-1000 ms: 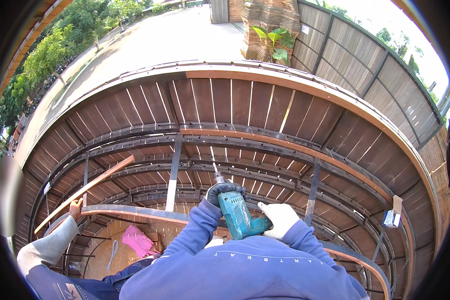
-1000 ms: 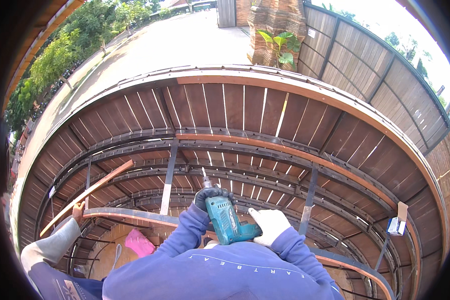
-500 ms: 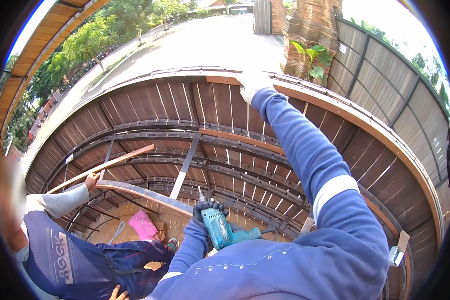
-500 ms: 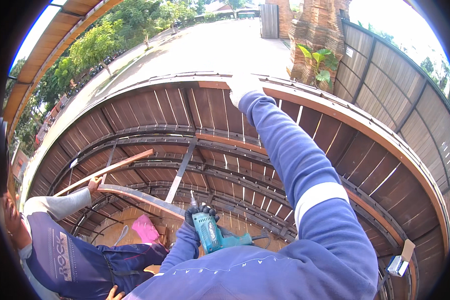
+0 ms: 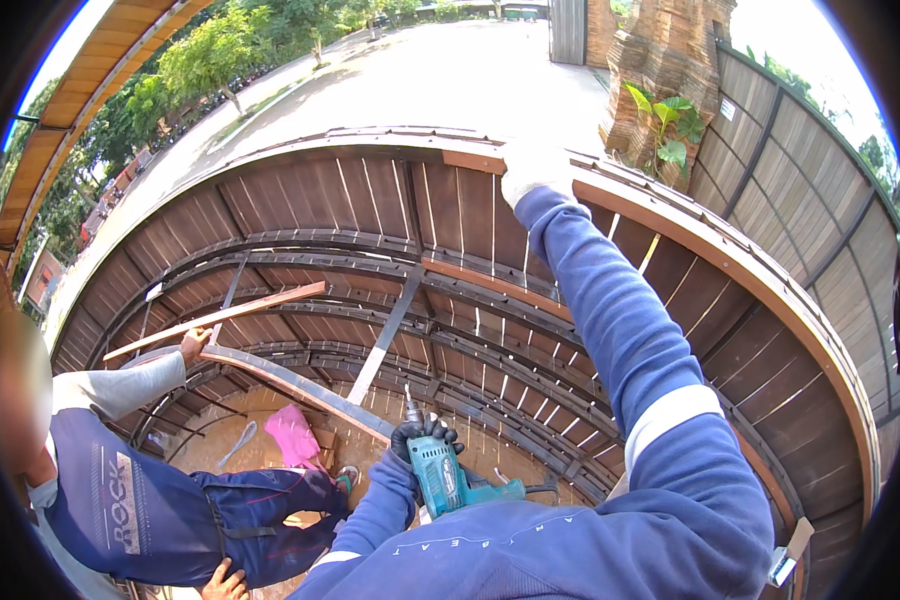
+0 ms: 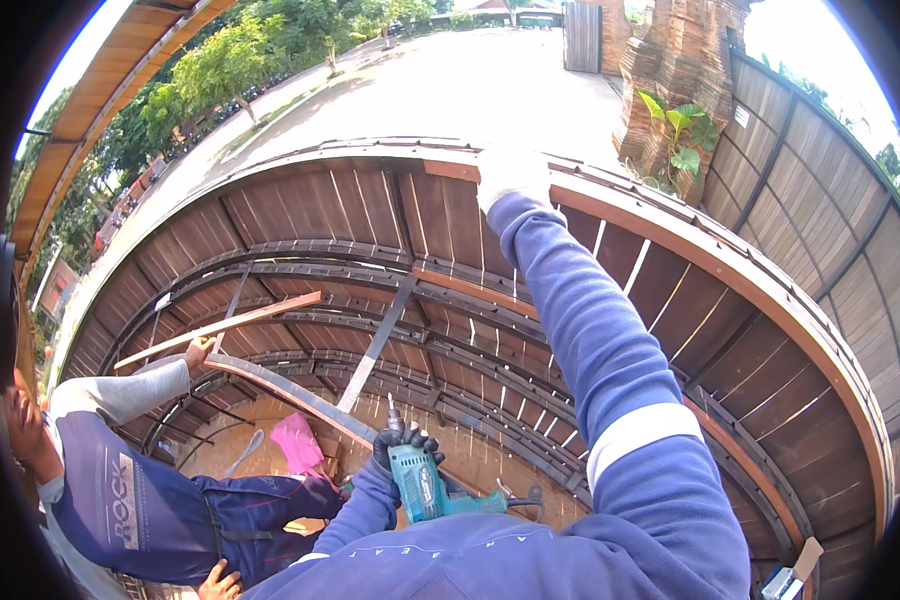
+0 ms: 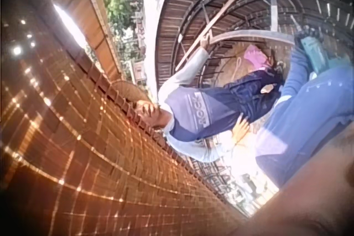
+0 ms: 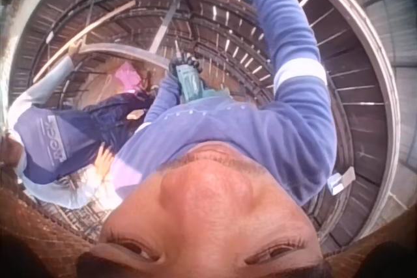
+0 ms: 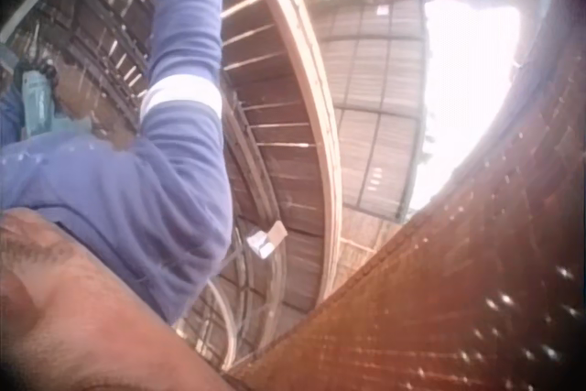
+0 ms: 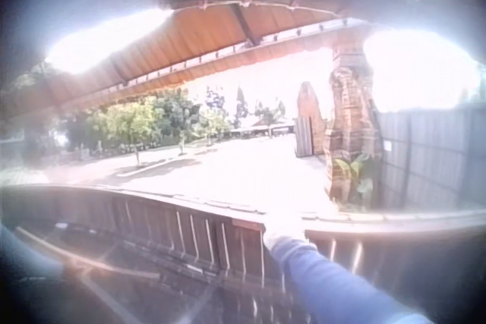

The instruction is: The person uses a power drill to drive screws through curved wooden planks and into a circular metal frame. The person picks up screws from a box and positions the wooden pieces before drilling them into place.

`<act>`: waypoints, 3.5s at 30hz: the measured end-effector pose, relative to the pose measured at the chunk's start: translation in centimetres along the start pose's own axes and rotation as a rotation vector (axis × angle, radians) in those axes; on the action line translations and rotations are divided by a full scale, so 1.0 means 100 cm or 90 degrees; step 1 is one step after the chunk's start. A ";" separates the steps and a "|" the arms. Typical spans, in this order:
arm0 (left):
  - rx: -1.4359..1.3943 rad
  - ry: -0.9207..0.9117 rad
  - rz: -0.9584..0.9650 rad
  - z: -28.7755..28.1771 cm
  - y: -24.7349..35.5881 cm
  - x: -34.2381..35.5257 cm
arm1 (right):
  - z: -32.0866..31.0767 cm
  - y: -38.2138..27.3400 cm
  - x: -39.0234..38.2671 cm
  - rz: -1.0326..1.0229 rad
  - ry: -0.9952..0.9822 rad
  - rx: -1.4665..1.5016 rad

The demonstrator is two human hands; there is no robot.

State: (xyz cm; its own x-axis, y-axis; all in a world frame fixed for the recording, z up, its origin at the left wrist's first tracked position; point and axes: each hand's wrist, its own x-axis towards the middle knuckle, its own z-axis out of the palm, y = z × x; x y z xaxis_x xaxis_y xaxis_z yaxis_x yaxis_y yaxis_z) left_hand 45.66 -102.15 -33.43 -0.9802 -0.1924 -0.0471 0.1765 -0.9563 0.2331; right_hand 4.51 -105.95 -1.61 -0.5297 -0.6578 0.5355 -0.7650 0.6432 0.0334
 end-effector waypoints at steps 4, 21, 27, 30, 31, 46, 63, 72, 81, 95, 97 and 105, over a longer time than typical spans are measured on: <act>0.010 -0.002 0.008 -0.011 0.005 -0.003 | -0.007 -0.012 -0.005 -0.019 -0.027 0.011; -0.019 -0.071 -0.116 0.068 0.053 0.074 | -0.088 -0.046 -0.346 -0.192 -0.554 0.611; -0.006 -0.191 -0.185 0.175 0.098 0.144 | -0.124 -0.118 -0.316 0.064 -0.169 0.359; -0.077 -0.285 -0.242 0.202 0.112 0.188 | -0.117 -0.129 -0.293 0.062 0.012 0.240; -0.065 -0.295 -0.241 0.209 0.118 0.203 | -0.120 -0.135 -0.279 0.081 0.017 0.227; -0.104 -0.299 -0.320 0.201 0.175 0.306 | -0.077 -0.157 -0.175 0.118 0.005 0.086; -0.156 -0.350 -0.337 0.201 0.180 0.322 | -0.074 -0.155 -0.161 0.161 -0.078 0.101; -0.282 -0.268 -0.344 0.207 0.176 0.277 | -0.103 -0.171 -0.139 0.150 -0.220 -0.005; -0.239 -0.236 -0.373 0.214 0.184 0.278 | -0.105 -0.166 -0.121 0.197 -0.230 0.122; -0.233 -0.255 -0.405 0.207 0.184 0.294 | -0.099 -0.164 -0.109 0.246 -0.277 0.127; -0.190 -0.223 -0.378 0.212 0.187 0.289 | -0.099 -0.163 -0.111 0.236 -0.299 0.114; -0.289 -0.293 -0.376 0.209 0.168 0.290 | -0.116 -0.164 -0.113 0.204 -0.274 0.040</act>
State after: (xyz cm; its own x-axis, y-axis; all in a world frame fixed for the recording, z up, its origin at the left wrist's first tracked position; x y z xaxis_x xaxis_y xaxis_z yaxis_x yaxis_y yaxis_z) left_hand 18.34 -119.23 -10.52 -0.8441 0.3771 0.3811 -0.4494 -0.8853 -0.1193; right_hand 27.27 -104.51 1.58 -0.8323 -0.5420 0.1163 -0.5538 0.8219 -0.1330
